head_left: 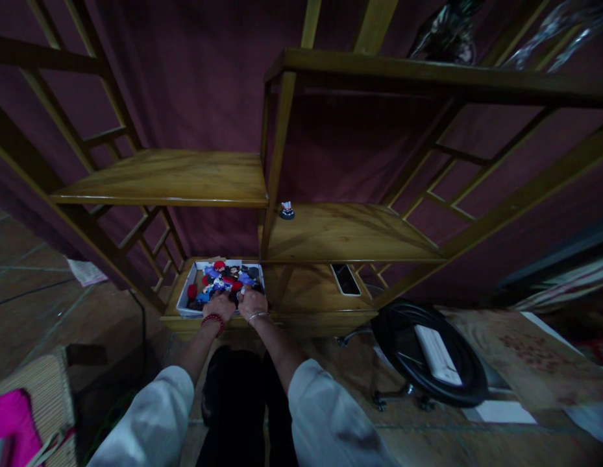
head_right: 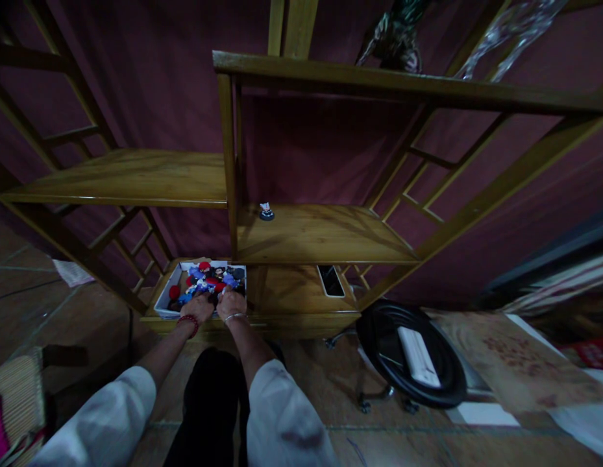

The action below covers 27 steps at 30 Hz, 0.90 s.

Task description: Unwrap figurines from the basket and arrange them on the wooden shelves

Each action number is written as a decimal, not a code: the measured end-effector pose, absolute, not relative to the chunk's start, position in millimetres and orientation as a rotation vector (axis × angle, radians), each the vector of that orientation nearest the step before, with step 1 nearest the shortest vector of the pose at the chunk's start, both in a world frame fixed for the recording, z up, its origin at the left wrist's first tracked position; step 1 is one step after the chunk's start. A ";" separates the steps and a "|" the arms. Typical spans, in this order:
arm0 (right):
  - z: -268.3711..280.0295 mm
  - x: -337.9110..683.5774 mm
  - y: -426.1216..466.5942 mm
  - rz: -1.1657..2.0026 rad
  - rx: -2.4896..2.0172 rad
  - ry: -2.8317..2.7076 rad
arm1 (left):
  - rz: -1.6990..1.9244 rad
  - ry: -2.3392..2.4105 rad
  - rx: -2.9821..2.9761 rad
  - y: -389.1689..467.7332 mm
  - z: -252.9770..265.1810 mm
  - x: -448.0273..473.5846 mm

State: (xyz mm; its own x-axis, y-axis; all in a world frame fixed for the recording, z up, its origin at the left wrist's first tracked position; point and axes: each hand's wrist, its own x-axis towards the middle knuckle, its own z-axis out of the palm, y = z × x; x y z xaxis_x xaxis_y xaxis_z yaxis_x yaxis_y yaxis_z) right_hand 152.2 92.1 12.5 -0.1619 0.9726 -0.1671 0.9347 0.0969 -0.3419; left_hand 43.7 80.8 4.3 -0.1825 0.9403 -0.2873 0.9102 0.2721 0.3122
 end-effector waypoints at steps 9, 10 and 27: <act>10.7 152.6 92.7 0.563 -1.956 -2.242 | 0.127 2.153 1.606 83.6 12.1 45.2; 10.2 152.7 93.0 0.564 -1.958 -2.239 | 0.135 2.160 1.602 85.0 11.8 44.5; 15.0 154.3 92.8 0.608 -1.958 -2.271 | 0.102 2.184 1.646 110.0 5.5 25.6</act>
State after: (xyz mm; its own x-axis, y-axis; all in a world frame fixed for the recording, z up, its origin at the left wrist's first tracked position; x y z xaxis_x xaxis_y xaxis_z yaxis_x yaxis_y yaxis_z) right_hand 154.3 92.8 15.0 -0.1787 0.9647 -0.1933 0.9323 0.1033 -0.3466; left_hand 25.6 110.0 5.5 -0.2249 0.9360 -0.2709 0.9065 0.3029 0.2940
